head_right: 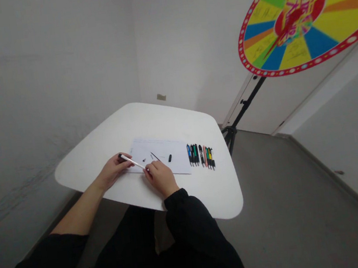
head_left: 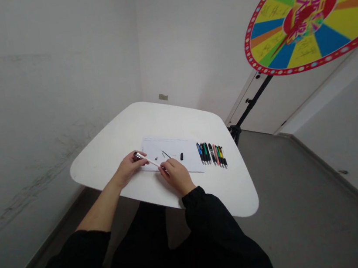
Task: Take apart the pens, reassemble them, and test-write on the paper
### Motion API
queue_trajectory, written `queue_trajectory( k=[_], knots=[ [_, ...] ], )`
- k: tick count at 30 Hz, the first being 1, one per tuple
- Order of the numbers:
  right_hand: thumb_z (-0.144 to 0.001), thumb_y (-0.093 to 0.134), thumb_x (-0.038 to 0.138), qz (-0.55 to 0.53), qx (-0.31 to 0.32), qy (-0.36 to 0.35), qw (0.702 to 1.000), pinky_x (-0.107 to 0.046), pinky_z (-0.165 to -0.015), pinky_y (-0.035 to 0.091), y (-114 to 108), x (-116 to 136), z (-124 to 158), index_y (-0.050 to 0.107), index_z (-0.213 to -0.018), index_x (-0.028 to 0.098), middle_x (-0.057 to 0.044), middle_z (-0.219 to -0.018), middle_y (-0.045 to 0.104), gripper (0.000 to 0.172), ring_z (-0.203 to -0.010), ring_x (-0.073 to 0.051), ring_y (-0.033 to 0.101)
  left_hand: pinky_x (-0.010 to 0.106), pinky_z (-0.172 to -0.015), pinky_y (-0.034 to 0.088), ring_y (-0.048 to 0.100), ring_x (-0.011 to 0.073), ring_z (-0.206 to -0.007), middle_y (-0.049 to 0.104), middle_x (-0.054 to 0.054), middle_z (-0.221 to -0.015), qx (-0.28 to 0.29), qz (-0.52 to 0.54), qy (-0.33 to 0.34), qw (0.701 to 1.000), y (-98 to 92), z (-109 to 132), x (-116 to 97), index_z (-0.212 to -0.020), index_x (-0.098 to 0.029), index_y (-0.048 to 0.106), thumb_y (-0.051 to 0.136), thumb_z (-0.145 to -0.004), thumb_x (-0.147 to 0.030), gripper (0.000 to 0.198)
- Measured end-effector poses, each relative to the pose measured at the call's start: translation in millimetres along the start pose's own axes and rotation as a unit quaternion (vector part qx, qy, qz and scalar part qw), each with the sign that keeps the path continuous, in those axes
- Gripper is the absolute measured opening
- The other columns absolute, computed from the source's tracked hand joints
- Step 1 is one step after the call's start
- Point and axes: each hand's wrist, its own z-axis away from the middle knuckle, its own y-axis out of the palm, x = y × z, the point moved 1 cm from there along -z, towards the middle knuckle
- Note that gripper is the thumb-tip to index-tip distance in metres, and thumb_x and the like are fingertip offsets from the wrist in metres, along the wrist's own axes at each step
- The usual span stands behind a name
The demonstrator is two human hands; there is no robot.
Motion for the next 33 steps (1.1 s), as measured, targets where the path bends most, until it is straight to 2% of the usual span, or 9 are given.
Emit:
queue_trajectory(
  k=[5, 11, 18, 29, 33],
  knots=[
    [-0.101, 0.047, 0.028, -0.026, -0.026, 0.018, 0.999, -0.028, -0.076, 0.044, -4.9, -6.6, 6.5, 0.061, -0.085, 0.021, -0.006, -0.082, 0.062, 0.023, -0.083, -0.019, 0.057, 0.028, -0.075, 0.051, 0.067, 0.0187, -0.092, 0.072, 0.005, -0.101, -0.03, 0.039, 0.045, 0.998, -0.1, -2.5, -0.2, -0.11, -0.021, 0.067, 0.086, -0.063, -0.032, 0.052],
    [-0.101, 0.045, 0.028, -0.018, -0.086, 0.161, 0.983, -0.029, -0.072, 0.04, -19.4, -39.4, 24.3, 0.055, -0.082, 0.021, -0.003, -0.078, 0.057, 0.022, -0.076, -0.018, 0.054, 0.029, -0.076, 0.052, 0.065, 0.0186, -0.094, 0.069, 0.004, -0.096, -0.062, 0.044, 0.053, 0.996, -1.8, -3.8, 1.1, -0.109, -0.021, 0.066, 0.083, -0.065, -0.032, 0.049],
    [-0.099, 0.046, 0.024, 0.092, -0.042, 0.25, 0.963, -0.031, -0.071, 0.037, -28.8, -69.0, 43.1, 0.054, -0.082, 0.02, -0.006, -0.081, 0.06, 0.019, -0.081, -0.021, 0.055, 0.027, -0.076, 0.05, 0.064, 0.0166, -0.09, 0.069, 0.004, -0.094, -0.062, 0.053, 0.048, 0.996, -3.0, -5.4, 3.0, -0.106, -0.02, 0.067, 0.084, -0.065, -0.033, 0.046],
    [-0.097, 0.049, 0.021, 0.125, 0.01, 0.273, 0.954, -0.031, -0.068, 0.034, -26.0, -68.1, 44.4, 0.057, -0.081, 0.019, -0.008, -0.08, 0.064, 0.018, -0.078, -0.022, 0.057, 0.028, -0.072, 0.05, 0.064, 0.0166, -0.085, 0.07, 0.004, -0.092, -0.067, 0.046, 0.042, 0.996, -4.0, -6.3, 4.0, -0.102, -0.02, 0.068, 0.083, -0.064, -0.035, 0.044],
    [-0.098, 0.051, 0.028, 0.126, 0.012, 0.279, 0.952, -0.031, -0.068, 0.034, -26.6, -67.8, 44.8, 0.056, -0.081, 0.019, -0.008, -0.079, 0.064, 0.02, -0.077, -0.022, 0.057, 0.026, -0.073, 0.049, 0.063, 0.0154, -0.085, 0.07, 0.004, -0.093, -0.065, 0.057, 0.041, 0.995, -4.7, -6.5, 4.9, -0.103, -0.02, 0.069, 0.084, -0.064, -0.034, 0.044]
  ],
)
